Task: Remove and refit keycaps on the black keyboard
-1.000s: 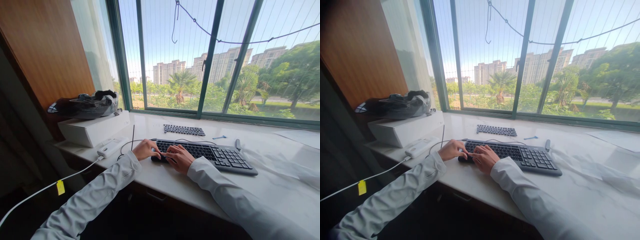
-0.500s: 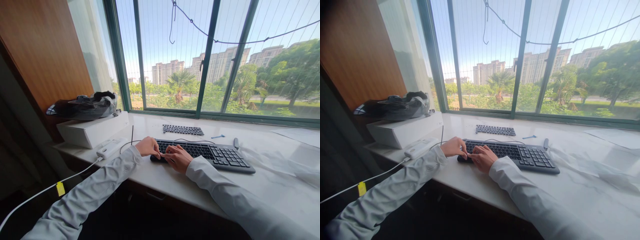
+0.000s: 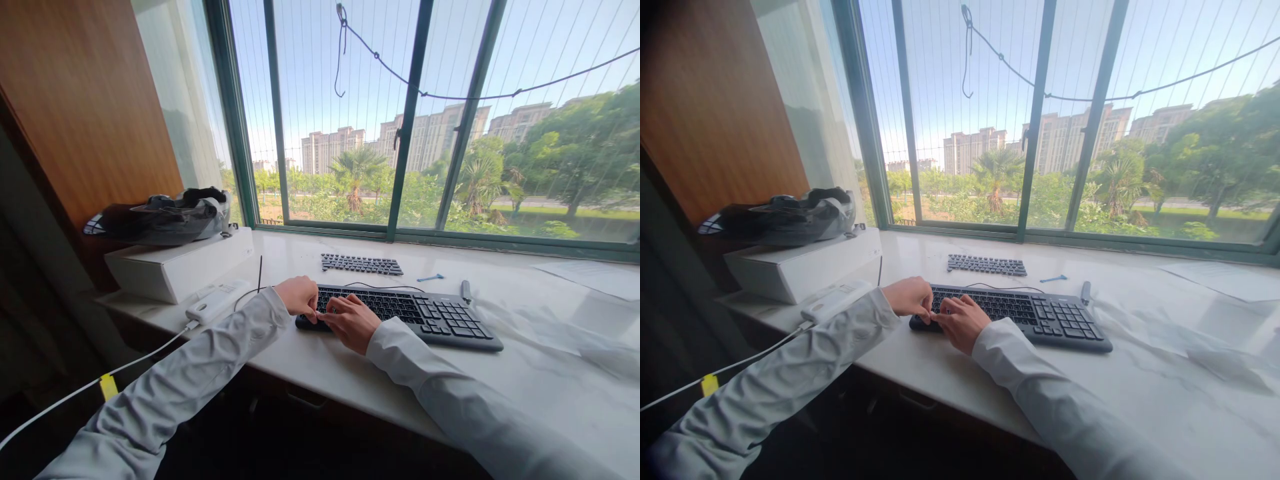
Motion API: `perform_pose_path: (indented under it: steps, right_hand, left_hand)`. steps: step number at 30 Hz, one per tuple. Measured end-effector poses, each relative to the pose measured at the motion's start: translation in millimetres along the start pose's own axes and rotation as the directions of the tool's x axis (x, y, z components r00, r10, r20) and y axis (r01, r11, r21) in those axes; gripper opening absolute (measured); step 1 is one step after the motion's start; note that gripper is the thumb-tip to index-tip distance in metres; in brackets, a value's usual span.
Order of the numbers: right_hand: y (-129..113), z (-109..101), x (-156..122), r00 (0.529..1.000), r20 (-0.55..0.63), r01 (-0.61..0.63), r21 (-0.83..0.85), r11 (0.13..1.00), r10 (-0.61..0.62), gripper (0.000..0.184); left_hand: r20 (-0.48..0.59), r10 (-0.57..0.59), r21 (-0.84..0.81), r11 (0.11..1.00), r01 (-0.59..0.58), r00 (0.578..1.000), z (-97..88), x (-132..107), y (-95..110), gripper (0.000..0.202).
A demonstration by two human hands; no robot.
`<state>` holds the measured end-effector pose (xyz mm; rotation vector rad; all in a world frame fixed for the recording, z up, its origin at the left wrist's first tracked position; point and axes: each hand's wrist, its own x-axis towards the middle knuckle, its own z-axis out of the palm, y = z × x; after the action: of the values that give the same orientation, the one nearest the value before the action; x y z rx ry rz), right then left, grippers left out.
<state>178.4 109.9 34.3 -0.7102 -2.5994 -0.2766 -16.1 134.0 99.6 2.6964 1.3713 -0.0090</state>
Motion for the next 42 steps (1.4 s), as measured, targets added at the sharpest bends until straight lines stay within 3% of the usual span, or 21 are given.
perform_pose_path:
  steps: [4, 7, 14, 21, 26, 31, 42]
  right_hand:
    - [0, -1, 1, 1.0, 0.011, -0.003, -0.018, 1.0, 0.003, 0.036]
    - [-1, -3, 1, 1.0, 0.021, -0.005, -0.028, 1.0, 0.005, 0.037]
    - [-2, -4, 0, 0.999, 0.032, -0.019, -0.039, 0.999, 0.02, 0.034]
    - [1, 0, -1, 1.0, 0.03, 0.008, -0.052, 0.999, -0.006, 0.035]
    - [2, -1, -1, 0.999, 0.03, 0.026, -0.042, 0.999, -0.025, 0.037]
    - [4, 0, -1, 0.999, 0.026, 0.027, -0.061, 0.998, -0.026, 0.037]
    - [3, 1, -1, 0.999, 0.005, 0.042, -0.059, 0.997, -0.042, 0.036]
  left_hand:
    - [-0.005, -0.011, 0.056, 0.998, 0.012, 1.0, 0.2, 3, 0, 0.019]
    - [-0.022, 0.002, -0.025, 1.0, -0.003, 1.0, 3.6, 0, -6, 0.018]
    - [-0.248, -0.032, -0.343, 0.938, -0.057, 0.968, 27.2, -26, -23, 0.023]
    - [-0.343, -0.031, -0.324, 0.942, -0.088, 0.939, 42.7, -38, -23, 0.026]
    - [-0.285, 0.037, -0.135, 0.988, -0.078, 0.958, 33.4, -36, -14, 0.017]
    - [-0.201, 0.012, 0.048, 0.999, -0.002, 0.979, 22.5, -31, -7, 0.018]
    - [-0.136, -0.096, 0.08, 0.991, 0.107, 0.986, 13.5, -22, 4, 0.016]
